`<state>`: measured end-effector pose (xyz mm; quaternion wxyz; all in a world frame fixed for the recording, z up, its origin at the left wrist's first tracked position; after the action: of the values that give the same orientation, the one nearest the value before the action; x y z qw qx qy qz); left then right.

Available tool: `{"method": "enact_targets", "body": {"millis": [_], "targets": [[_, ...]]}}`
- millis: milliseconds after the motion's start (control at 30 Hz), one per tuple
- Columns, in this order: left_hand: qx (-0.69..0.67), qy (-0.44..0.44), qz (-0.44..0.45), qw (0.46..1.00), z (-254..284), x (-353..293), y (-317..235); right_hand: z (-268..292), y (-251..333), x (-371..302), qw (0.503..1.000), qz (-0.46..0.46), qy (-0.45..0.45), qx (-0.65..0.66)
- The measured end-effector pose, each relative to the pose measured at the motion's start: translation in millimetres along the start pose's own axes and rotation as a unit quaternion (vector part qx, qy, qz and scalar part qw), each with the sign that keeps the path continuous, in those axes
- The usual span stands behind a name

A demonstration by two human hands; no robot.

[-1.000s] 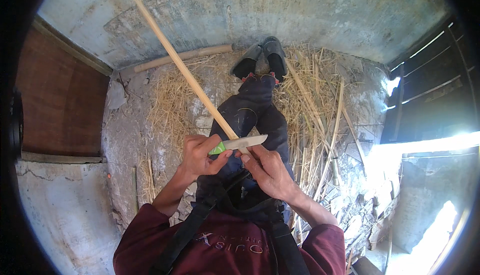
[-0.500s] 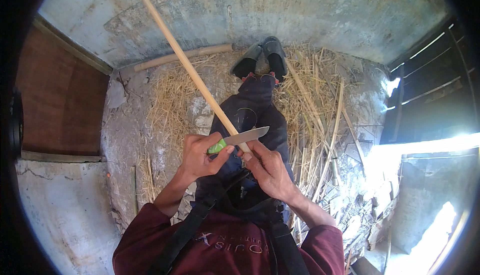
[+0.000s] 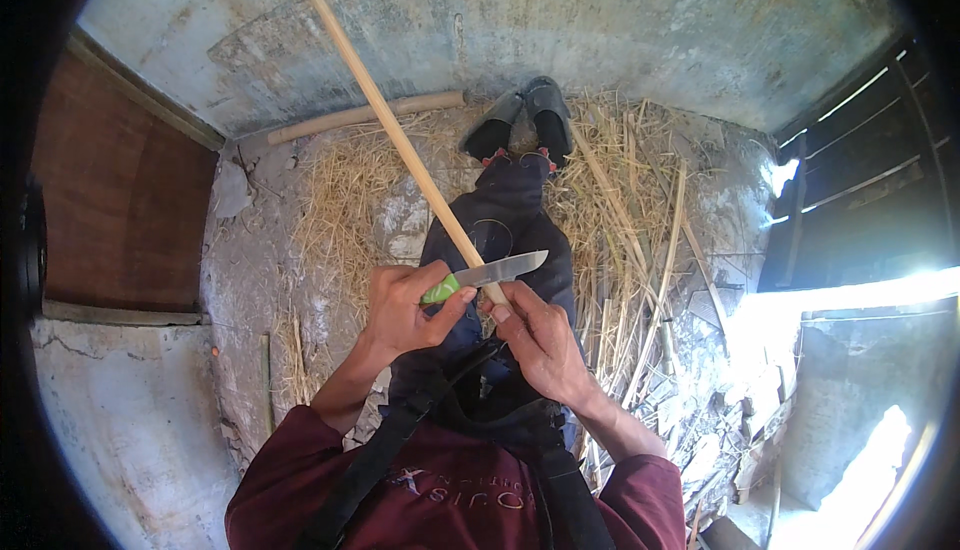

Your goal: The person carves a wooden stick with a knife, peeling away thin strips of bark and wood while sitting on the floor.

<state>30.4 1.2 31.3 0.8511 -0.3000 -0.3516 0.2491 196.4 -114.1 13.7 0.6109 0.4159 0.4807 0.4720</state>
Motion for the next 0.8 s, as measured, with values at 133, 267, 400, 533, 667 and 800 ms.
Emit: {"method": "enact_targets", "body": {"millis": [133,267,400,533,667,800], "targets": [[0.009,0.004,0.001,1.000,-1,0,0,0,4,-1,1.000,0.008,-0.011,-0.012],[0.010,-0.001,-0.004,1.000,-1,0,-1,-3,6,-3,0.999,0.024,-0.029,-0.019],[0.013,-0.005,-0.008,1.000,-2,0,0,-3,6,-5,0.998,0.028,-0.040,-0.037],[0.017,-0.008,-0.007,1.000,-1,1,-2,-3,9,-6,0.996,0.032,-0.055,-0.061],[0.024,-0.017,-0.016,0.999,-3,1,1,-1,10,-6,0.994,0.028,-0.063,-0.083],[0.054,-0.051,-0.005,0.997,-1,1,5,-1,13,-8,0.994,0.007,-0.055,-0.094]]}}
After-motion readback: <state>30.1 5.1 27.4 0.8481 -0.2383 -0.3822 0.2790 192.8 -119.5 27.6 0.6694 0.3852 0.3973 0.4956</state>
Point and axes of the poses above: each hand's wrist, its own x-axis towards the middle knuckle, its own z-axis out of the back of the hand, y = z × x, the point moved 4 cm from there along x, towards the middle knuckle, and after that the axes turned 9 degrees about -x, right-handed, at the moved point
